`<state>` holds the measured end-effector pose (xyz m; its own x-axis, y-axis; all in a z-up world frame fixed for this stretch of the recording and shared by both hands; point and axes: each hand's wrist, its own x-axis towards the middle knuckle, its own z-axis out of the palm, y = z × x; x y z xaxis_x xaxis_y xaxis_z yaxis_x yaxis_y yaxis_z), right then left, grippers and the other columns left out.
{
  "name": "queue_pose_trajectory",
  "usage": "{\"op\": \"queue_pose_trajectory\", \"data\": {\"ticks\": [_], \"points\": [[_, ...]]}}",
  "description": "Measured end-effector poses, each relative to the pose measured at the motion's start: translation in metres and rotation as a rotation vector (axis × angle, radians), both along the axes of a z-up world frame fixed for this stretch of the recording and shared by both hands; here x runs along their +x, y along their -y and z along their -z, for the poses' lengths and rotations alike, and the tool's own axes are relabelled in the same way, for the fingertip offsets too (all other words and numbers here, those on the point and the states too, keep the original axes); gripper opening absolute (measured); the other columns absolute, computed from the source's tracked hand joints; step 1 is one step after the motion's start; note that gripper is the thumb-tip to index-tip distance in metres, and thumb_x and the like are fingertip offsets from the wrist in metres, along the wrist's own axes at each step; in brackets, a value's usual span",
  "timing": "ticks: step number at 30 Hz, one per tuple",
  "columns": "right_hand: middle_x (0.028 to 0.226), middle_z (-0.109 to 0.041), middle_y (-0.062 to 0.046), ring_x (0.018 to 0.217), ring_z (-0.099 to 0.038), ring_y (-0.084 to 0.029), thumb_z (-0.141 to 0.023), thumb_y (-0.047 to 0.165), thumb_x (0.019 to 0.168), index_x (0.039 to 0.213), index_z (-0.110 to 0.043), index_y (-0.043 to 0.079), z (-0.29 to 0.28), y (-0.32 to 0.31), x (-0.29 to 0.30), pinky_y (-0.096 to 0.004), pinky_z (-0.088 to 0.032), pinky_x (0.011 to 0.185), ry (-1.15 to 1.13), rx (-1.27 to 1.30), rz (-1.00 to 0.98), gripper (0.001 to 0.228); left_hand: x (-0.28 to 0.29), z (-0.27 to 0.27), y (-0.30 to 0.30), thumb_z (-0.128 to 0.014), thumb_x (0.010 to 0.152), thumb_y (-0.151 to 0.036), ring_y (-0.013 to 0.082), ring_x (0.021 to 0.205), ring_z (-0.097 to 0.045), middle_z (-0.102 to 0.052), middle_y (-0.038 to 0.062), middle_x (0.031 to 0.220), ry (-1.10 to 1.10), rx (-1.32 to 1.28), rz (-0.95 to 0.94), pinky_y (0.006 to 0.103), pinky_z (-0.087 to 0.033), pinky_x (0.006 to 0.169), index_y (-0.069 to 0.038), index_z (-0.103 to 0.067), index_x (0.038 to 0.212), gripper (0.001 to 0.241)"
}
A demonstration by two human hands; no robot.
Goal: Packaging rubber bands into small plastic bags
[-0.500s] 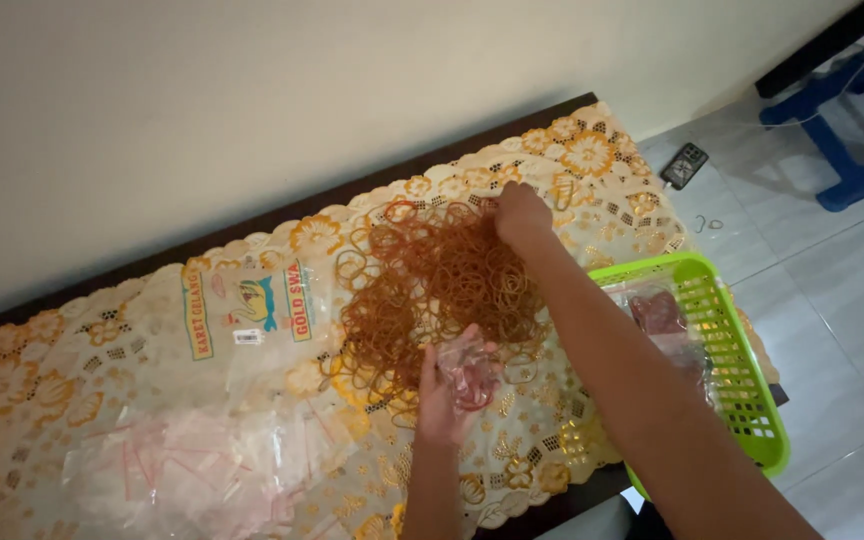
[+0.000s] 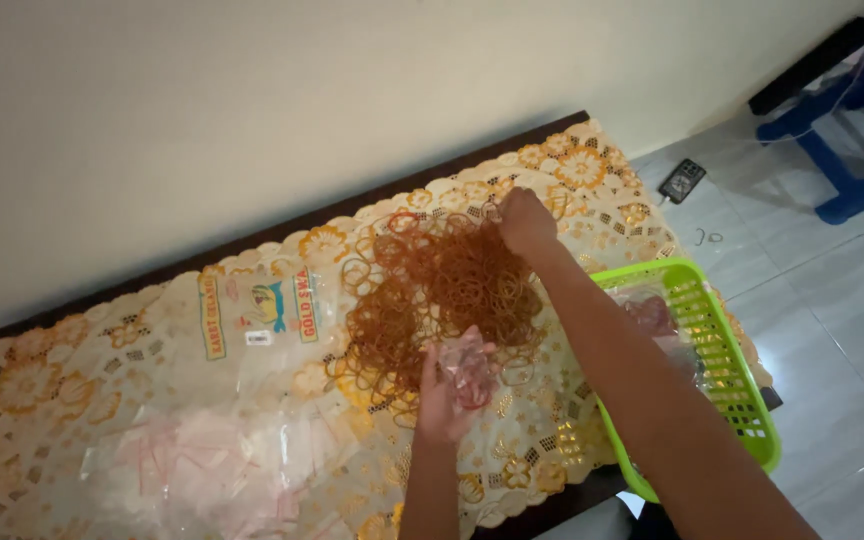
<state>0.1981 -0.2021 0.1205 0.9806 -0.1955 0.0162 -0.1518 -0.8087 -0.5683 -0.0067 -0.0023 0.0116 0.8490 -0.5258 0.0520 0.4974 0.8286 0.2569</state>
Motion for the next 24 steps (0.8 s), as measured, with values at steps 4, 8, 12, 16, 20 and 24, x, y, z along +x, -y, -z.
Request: {"op": "queue_pose_trajectory", "data": {"ticks": [4, 8, 12, 16, 20, 24], "points": [[0.105, -0.069, -0.014, 0.112, -0.069, -0.042, -0.051, 0.016, 0.099, 0.103, -0.066, 0.014, -0.013, 0.011, -0.020, -0.053, -0.056, 0.094, 0.129, -0.004, 0.009, 0.015, 0.019, 0.034, 0.002, -0.039, 0.093, -0.076, 0.0387, 0.106, -0.070, -0.067, 0.017, 0.131, -0.071, 0.067, 0.015, 0.0454, -0.060, 0.081, -0.018, -0.046, 0.153, 0.083], [0.105, -0.070, -0.015, 0.103, -0.072, -0.041, -0.050, 0.018, 0.103, 0.115, -0.066, 0.016, -0.042, 0.015, -0.044, -0.054, -0.058, 0.088, 0.146, -0.227, -0.078, 0.020, 0.013, 0.011, -0.005, -0.040, 0.092, -0.078, 0.0360, 0.104, -0.071, -0.070, 0.013, 0.129, -0.092, -0.031, 0.006, 0.0508, -0.060, 0.086, -0.019, -0.050, 0.151, 0.084], [0.105, -0.066, -0.032, 0.104, -0.067, -0.054, -0.065, 0.026, 0.100, 0.117, -0.071, -0.001, -0.115, -0.001, -0.112, -0.062, -0.056, 0.086, 0.193, -0.110, -0.304, 0.033, 0.015, 0.010, -0.008, -0.045, 0.086, -0.082, 0.0446, 0.117, -0.065, -0.064, 0.019, 0.136, -0.047, -0.235, 0.090, 0.0647, -0.053, 0.097, -0.020, -0.038, 0.158, 0.095], [0.110, -0.073, -0.015, 0.103, -0.071, -0.041, -0.054, 0.029, 0.103, 0.118, -0.075, 0.023, -0.085, 0.012, -0.131, -0.052, -0.056, 0.092, 0.063, 0.029, -0.300, 0.027, -0.017, -0.068, -0.010, -0.053, 0.085, -0.081, 0.0460, 0.110, -0.067, -0.069, 0.021, 0.125, -0.110, -0.216, 0.018, 0.0642, -0.055, 0.093, -0.010, -0.059, 0.142, 0.092], [0.101, -0.075, -0.027, 0.097, -0.068, -0.046, -0.056, 0.028, 0.095, 0.117, -0.075, 0.004, -0.134, -0.005, -0.213, -0.056, -0.053, 0.089, -0.131, 0.314, -0.455, 0.038, -0.051, -0.130, -0.015, -0.050, 0.086, -0.082, 0.0411, 0.097, -0.071, -0.074, 0.019, 0.113, -0.202, -0.144, -0.160, 0.0573, -0.060, 0.084, -0.004, -0.069, 0.123, 0.088], [0.093, -0.077, -0.018, 0.094, -0.074, -0.040, -0.059, 0.041, 0.096, 0.108, -0.074, 0.008, -0.105, -0.013, -0.263, -0.053, -0.058, 0.084, -0.188, -0.181, -0.369, 0.038, -0.091, -0.146, -0.026, -0.060, 0.086, -0.073, 0.0361, 0.095, -0.073, -0.075, 0.017, 0.107, -0.462, -0.057, -0.368, 0.0478, -0.062, 0.082, -0.007, -0.074, 0.114, 0.073]]}}
